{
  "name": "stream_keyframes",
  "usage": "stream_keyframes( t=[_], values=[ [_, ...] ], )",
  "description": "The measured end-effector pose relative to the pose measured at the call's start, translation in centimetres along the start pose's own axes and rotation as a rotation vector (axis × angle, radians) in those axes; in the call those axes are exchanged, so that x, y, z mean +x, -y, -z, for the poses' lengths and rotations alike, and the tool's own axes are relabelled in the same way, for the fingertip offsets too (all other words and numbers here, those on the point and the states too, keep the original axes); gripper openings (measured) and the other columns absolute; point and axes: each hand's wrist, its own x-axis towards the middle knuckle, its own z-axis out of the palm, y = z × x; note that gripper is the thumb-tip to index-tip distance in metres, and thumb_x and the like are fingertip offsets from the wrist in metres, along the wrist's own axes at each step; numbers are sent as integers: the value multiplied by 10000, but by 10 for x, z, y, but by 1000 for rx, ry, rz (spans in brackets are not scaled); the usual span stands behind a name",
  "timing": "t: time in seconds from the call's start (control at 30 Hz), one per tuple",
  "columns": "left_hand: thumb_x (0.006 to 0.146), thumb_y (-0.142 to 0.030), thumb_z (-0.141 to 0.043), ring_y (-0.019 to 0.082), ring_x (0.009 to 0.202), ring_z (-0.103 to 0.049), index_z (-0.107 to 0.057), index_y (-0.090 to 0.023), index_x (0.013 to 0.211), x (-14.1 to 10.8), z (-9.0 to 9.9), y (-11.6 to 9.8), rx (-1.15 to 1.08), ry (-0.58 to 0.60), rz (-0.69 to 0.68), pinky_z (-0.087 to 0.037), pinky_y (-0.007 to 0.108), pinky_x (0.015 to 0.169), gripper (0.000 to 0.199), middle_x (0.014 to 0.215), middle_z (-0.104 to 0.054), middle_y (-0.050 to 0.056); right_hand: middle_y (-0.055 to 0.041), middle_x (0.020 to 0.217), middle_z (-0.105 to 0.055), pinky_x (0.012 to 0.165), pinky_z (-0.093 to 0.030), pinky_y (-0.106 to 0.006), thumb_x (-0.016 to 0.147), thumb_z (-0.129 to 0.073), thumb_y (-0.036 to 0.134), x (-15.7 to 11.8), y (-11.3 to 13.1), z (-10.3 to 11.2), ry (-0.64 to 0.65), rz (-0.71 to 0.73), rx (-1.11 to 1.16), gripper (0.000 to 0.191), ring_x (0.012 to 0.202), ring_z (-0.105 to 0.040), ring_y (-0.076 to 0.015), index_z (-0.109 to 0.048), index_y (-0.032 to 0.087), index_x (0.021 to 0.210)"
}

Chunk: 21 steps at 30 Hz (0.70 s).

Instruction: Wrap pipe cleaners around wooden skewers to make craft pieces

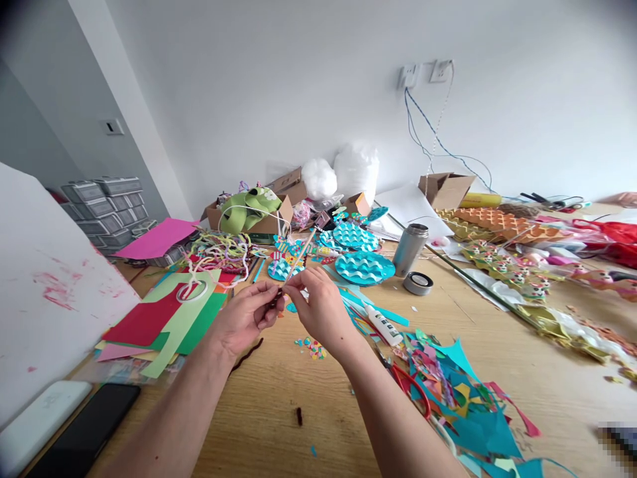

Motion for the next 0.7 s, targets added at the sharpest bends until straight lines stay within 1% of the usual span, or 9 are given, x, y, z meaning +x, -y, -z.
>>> stream_keyframes(
  t=[0.2, 0.37, 0.43, 0.6, 0.7],
  values=[
    [713, -283, -700, 27, 435, -393, -550, -133, 709, 0, -1, 0, 15, -14, 8, -191, 155, 384, 212, 605, -563, -3, -14, 731, -617, 683, -405, -279, 844, -582, 187, 0, 0, 0, 13, -51, 52, 122, 750, -553, -168, -582, 185, 722],
    [686, -285, -719, 30, 438, -404, -546, -139, 713, -2, -1, -2, 10, -19, 36, -206, 153, 394, 228, 599, -571, -3, -19, 733, -647, 647, -413, -276, 816, -614, 267, 1, -3, 0, 28, -188, 140, 128, 714, -573, -168, -612, 181, 721],
    [675, -288, -725, 32, 441, -412, -552, -140, 724, -3, -2, -1, 14, -30, 36, -216, 152, 400, 233, 599, -580, 0, -20, 734, -657, 635, -415, -273, 811, -614, 299, 2, -4, 0, 44, -219, 181, 141, 701, -578, -167, -629, 180, 739],
    [653, -296, -738, 38, 446, -421, -570, -142, 717, -3, -5, 2, 12, -61, -2, -225, 157, 403, 237, 593, -589, 1, -32, 708, -664, 614, -428, -272, 829, -577, 404, 3, -7, -1, 128, -253, 331, 269, 684, -584, -171, -640, 170, 712],
    [642, -293, -744, 40, 455, -424, -579, -137, 707, -3, -9, 2, -19, -70, -20, -243, 160, 411, 236, 600, -588, 3, -42, 699, -665, 639, -462, -289, 803, -594, 480, 3, -10, -4, 131, -277, 475, 332, 690, -595, -180, -645, 164, 713]
  ],
)
